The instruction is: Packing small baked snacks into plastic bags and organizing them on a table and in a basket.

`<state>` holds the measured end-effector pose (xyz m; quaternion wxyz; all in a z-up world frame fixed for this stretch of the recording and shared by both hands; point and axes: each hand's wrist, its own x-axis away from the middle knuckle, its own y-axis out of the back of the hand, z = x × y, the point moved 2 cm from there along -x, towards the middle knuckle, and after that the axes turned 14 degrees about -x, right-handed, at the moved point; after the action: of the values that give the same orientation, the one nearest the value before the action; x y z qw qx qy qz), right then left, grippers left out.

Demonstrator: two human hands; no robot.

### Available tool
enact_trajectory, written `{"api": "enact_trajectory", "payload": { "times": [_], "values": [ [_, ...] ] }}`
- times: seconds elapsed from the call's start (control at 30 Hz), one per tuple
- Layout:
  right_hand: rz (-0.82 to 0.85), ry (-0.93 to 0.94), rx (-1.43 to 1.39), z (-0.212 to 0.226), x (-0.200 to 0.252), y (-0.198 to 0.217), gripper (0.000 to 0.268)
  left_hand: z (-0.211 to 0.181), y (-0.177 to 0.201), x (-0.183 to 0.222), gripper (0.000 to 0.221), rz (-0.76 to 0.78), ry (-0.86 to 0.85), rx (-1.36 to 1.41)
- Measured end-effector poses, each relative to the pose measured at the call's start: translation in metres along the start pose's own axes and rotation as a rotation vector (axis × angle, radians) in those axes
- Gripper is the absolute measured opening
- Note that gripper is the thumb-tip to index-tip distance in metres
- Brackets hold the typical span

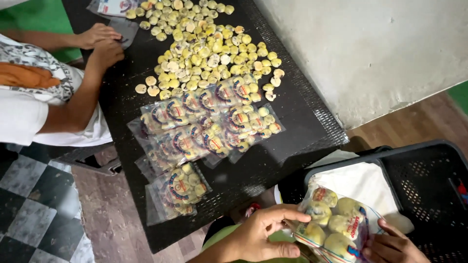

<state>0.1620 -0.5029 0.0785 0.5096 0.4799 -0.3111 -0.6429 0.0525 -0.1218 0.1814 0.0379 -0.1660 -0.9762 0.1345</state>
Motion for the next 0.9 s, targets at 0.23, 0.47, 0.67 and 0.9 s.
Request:
{"api": "enact_trajectory", "payload": {
  "times": [0.23, 0.47, 0.67, 0.9],
  "values": [
    [0.020, -0.043, 0.011, -0.001, 0.009, -0.014, 0.042, 0.010, 0.006, 0.008, 0.045, -0.034, -0.063, -0.011],
    [0.032, -0.011, -0.059, -0.007, 0.003, -0.023, 0.036, 0.013, 0.014, 0.014, 0.044, -0.087, -0.050, -0.172],
    [0.230, -0.001, -0.156, -0.009, -0.126, -0.012, 0.019, 0.029, 0.038, 0.015, 0.048, -0.239, -0.030, -0.536],
    [-0.187, -0.155, -0.232, -0.010, -0.246, -0.025, 0.027, 0.051, 0.097, 0.018, 0.025, -0.517, -0.255, -0.646]
  ]
}}
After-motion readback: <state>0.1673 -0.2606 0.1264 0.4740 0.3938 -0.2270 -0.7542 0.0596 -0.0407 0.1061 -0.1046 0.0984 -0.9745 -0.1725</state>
